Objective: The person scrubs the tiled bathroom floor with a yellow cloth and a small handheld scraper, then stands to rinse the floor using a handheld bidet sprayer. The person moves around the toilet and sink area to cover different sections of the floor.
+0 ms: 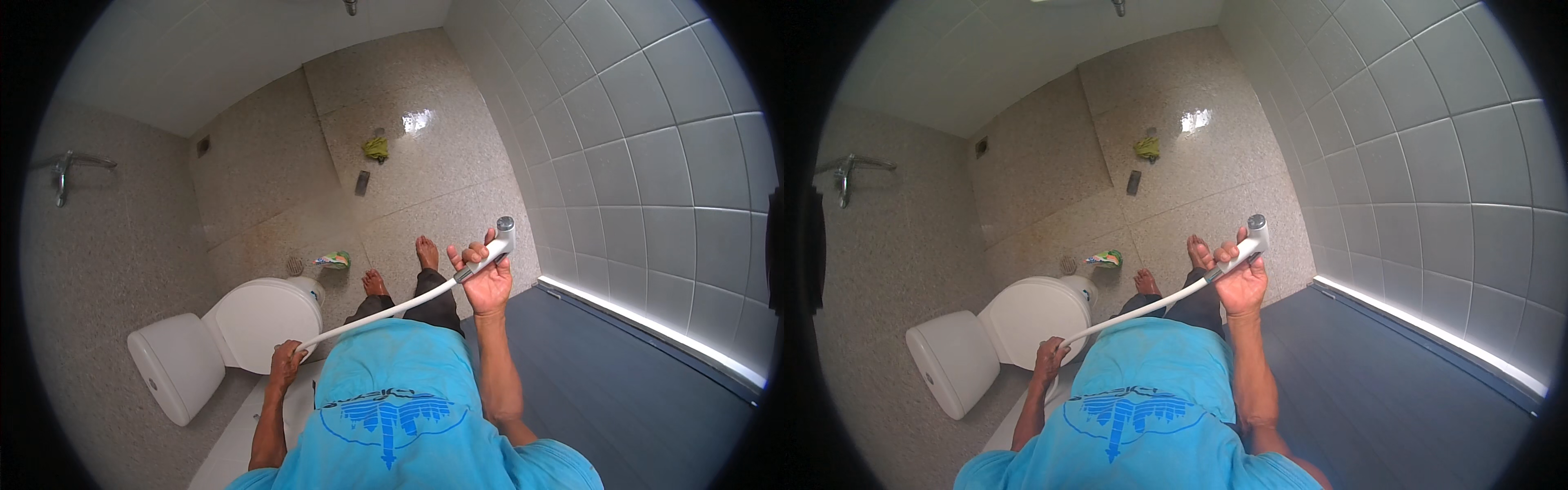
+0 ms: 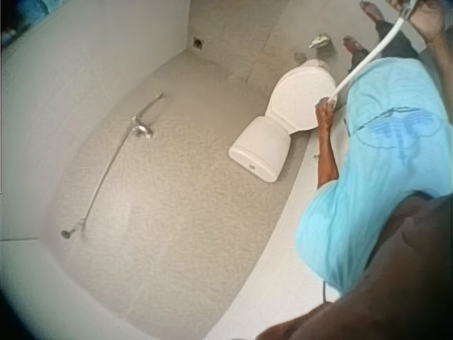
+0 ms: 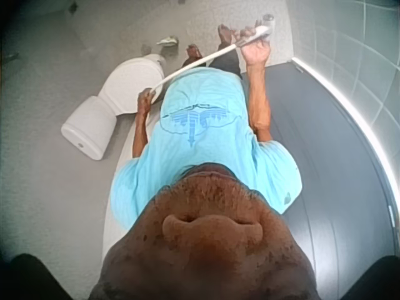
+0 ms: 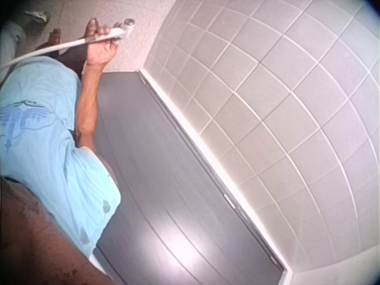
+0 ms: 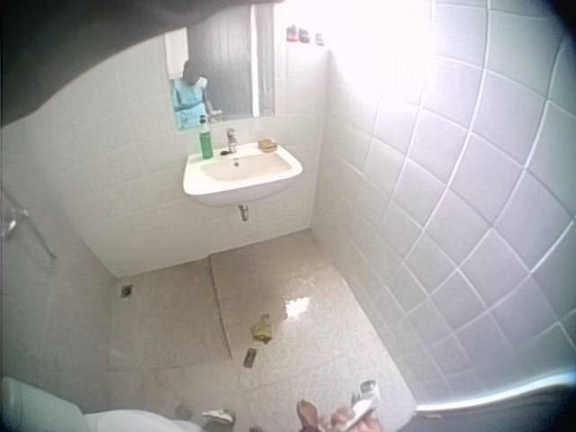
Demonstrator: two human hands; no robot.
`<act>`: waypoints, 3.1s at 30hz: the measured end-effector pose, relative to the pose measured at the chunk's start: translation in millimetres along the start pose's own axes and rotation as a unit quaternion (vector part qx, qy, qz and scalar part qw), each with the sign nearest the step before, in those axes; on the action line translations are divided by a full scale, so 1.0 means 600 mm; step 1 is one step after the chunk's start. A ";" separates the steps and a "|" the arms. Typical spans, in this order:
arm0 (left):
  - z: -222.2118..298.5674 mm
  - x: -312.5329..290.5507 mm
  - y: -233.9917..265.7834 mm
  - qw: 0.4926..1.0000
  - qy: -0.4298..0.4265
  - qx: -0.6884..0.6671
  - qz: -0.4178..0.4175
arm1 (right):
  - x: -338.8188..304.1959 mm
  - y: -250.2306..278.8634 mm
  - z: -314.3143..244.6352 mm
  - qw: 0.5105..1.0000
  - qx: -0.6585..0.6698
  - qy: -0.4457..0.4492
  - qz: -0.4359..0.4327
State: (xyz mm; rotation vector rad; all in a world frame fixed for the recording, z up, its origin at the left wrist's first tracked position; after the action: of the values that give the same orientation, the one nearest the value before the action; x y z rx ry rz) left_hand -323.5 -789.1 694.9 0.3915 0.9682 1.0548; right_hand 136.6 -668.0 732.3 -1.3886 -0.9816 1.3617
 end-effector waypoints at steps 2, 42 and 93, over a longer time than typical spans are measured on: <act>0.015 0.002 -0.001 0.999 -0.002 -0.022 -0.023 | 0.005 -0.010 0.005 1.000 0.001 -0.015 -0.020; 0.371 0.120 -0.230 0.876 -0.095 -0.212 -0.422 | -0.215 0.194 -0.132 0.975 -0.040 0.211 0.061; 0.335 0.042 -0.400 0.879 -0.167 -0.166 -0.415 | -0.385 0.283 -0.196 0.935 -0.089 0.317 0.135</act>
State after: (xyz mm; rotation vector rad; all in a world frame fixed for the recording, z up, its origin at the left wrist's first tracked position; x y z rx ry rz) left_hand -22.6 -849.0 628.4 -0.1394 0.5267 0.3238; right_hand 227.5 -942.7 622.5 -1.9882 -0.4961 0.9106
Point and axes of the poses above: each hand's wrist, its own x-axis towards the middle knuckle, its own y-axis out of the back of the hand, z = x × y, the point moved 10 cm from there along x, towards the middle knuckle
